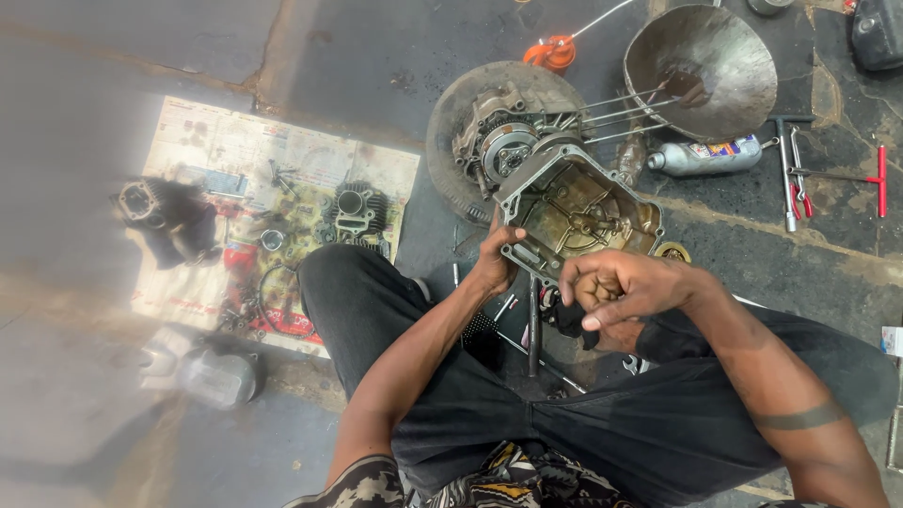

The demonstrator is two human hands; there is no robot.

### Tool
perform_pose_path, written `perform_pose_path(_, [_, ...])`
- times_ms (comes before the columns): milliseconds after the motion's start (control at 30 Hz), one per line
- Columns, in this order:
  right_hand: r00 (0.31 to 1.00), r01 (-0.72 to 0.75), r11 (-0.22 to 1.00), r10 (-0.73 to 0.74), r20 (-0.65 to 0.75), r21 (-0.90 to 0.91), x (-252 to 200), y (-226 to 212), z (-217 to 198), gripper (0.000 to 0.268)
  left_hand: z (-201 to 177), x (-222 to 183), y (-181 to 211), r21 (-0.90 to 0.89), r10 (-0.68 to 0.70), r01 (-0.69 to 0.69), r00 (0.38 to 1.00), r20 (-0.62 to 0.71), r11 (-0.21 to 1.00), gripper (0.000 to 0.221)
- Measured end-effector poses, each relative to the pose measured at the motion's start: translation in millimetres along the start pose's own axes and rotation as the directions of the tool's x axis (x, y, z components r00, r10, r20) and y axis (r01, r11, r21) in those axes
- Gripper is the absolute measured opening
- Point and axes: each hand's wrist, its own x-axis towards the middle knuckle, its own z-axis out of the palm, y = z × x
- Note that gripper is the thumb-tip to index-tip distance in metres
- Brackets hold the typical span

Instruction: The person sits on the ground working on a motorcycle engine crankcase. They handle the crankcase cover, apply sealant from a small tube to the mating surface, unpack a new gasket from a red parts box, and fit the gasket onto the engine case.

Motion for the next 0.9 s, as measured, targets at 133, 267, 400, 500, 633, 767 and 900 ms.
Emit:
perform_pose_path(133, [0.864, -0.213, 0.769, 0.436, 0.251, -0.602, 14, 37, 51, 0.039, -15, -1, 21, -0.044, 0.101, -0.101, 0.995, -0.008, 0.994, 0.086])
perform_pose_path(267, [0.846, -0.318, 0.208, 0.503, -0.177, -0.925, 78, 182, 62, 0.052, -28, 3, 40, -0.104, 0.202, -0.201, 0.979, 0.000, 0.974, 0.081])
perform_pose_path(400, [0.758, -0.339, -0.075, 0.568, -0.319, -0.938, 153, 334, 48, 0.085, -49, 14, 30, -0.154, 0.251, -0.254, 0.967, -0.039, 0.955, 0.076])
perform_pose_path(500, [0.925, 0.034, -0.126, 0.379, -0.016, -0.991, 165, 541, -12, 0.066, -40, 13, 48, -0.158, 0.318, -0.325, 0.945, -0.071, 0.932, 0.079])
perform_pose_path(633, [0.932, -0.289, 0.250, 0.296, -0.212, -0.924, 153, 472, 15, 0.060, -23, -1, 62, -0.156, 0.311, -0.328, 0.942, -0.125, 0.932, 0.088])
perform_pose_path(767, [0.855, -0.518, 0.570, 0.313, -0.414, -0.638, 156, 329, 14, 0.055, -7, -8, 79, -0.130, 0.299, -0.324, 0.937, -0.179, 0.937, 0.094])
perform_pose_path(900, [0.838, -0.160, 0.922, 0.315, -0.445, 0.351, 136, 223, -24, 0.060, -28, 10, 60, -0.139, 0.199, -0.260, 0.916, -0.349, 0.955, 0.108])
